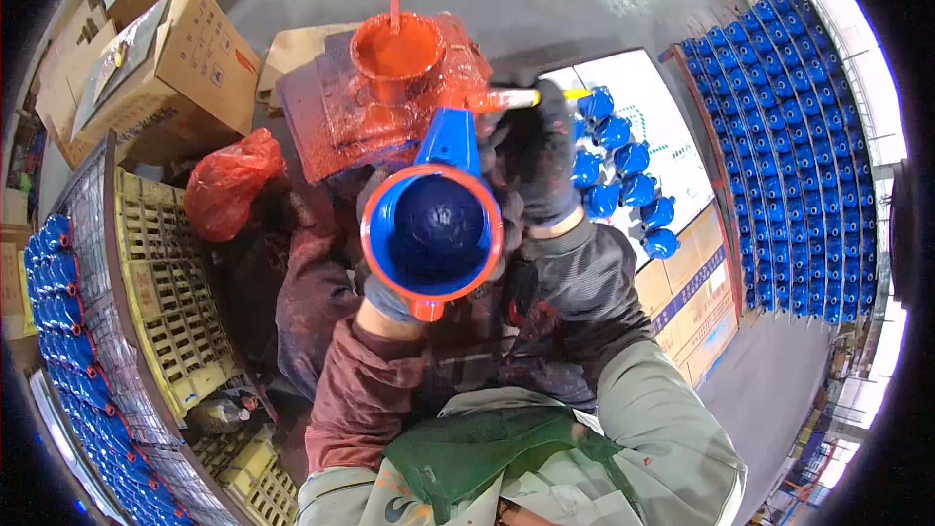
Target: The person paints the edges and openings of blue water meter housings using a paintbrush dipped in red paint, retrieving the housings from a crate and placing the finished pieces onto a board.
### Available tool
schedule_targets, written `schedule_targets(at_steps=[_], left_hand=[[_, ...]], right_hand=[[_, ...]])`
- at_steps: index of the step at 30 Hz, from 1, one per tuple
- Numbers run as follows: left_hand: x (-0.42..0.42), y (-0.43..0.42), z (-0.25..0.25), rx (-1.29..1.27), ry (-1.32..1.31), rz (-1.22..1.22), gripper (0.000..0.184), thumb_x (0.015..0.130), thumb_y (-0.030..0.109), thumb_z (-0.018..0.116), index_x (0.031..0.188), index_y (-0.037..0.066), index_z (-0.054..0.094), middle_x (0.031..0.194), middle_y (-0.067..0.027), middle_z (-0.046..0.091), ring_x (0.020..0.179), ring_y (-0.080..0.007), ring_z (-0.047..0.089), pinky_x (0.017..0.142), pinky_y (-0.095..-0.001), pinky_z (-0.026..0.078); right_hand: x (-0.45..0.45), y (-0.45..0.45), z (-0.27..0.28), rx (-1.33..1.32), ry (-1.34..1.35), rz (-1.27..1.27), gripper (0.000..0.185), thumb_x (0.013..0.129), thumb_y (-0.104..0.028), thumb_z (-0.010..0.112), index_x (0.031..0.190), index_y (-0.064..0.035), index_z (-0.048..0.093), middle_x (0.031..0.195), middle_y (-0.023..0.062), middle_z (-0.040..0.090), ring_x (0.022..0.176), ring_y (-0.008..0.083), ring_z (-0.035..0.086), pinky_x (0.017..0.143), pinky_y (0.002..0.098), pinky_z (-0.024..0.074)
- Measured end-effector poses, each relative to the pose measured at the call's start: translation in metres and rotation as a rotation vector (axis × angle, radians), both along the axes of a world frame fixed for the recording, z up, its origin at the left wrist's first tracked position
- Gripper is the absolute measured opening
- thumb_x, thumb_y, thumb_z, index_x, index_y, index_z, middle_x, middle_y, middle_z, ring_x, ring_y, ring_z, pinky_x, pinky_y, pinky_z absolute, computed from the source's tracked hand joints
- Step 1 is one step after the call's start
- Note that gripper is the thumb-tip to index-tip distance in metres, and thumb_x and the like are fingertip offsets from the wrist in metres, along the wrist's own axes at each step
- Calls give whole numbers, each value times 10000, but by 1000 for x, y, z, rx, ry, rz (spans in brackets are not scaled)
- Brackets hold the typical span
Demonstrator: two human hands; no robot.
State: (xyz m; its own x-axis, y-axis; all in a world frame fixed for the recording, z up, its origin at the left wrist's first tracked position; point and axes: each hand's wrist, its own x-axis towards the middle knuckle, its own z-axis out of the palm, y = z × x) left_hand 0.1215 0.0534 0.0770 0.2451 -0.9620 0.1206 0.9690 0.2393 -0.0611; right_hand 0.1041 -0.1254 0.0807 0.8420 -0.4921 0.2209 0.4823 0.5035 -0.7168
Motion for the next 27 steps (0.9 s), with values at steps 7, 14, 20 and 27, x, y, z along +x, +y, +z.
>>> schedule_targets(at_steps=[7, 14, 20, 27], left_hand=[[-4, -44, -6, -663, 319, -305, 489, 995, 351, 401, 1383, 53, 394, 1262, -250, 478, 1113, -442, 540, 696, -437, 536], [-19, -5, -29, 535, -358, 577, 778, 889, 648, 474, 1438, 111, 349, 1469, -103, 397, 1292, -292, 446, 1066, -455, 395], [20, 26, 35, -87, -91, 201, 815, 818, 582, 629, 1405, 75, 378, 1355, -220, 464, 1211, -331, 514, 945, -477, 514], [28, 11, 11, 122, 56, 578, 797, 837, 537, 625, 1433, 97, 331, 1353, -211, 464, 1179, -371, 526, 971, -516, 491]], right_hand=[[19, 63, -57, 519, -361, 163, 552, 972, -440, 496, 1355, -45, 454, 1249, 141, 587, 1143, 243, 580, 998, 399, 461], [-18, 18, -34, 491, -139, 285, 649, 948, -548, 454, 1359, -45, 457, 1283, 151, 575, 1173, 270, 563, 1015, 417, 448], [-23, -15, -41, 360, 152, 269, 557, 944, -566, 470, 1175, -68, 564, 976, 78, 651, 871, 206, 608, 886, 362, 503], [-114, 41, -17, 58, 409, -306, 352, 989, -432, 486, 1074, -107, 593, 753, -11, 580, 538, 99, 485, 499, 251, 390]])
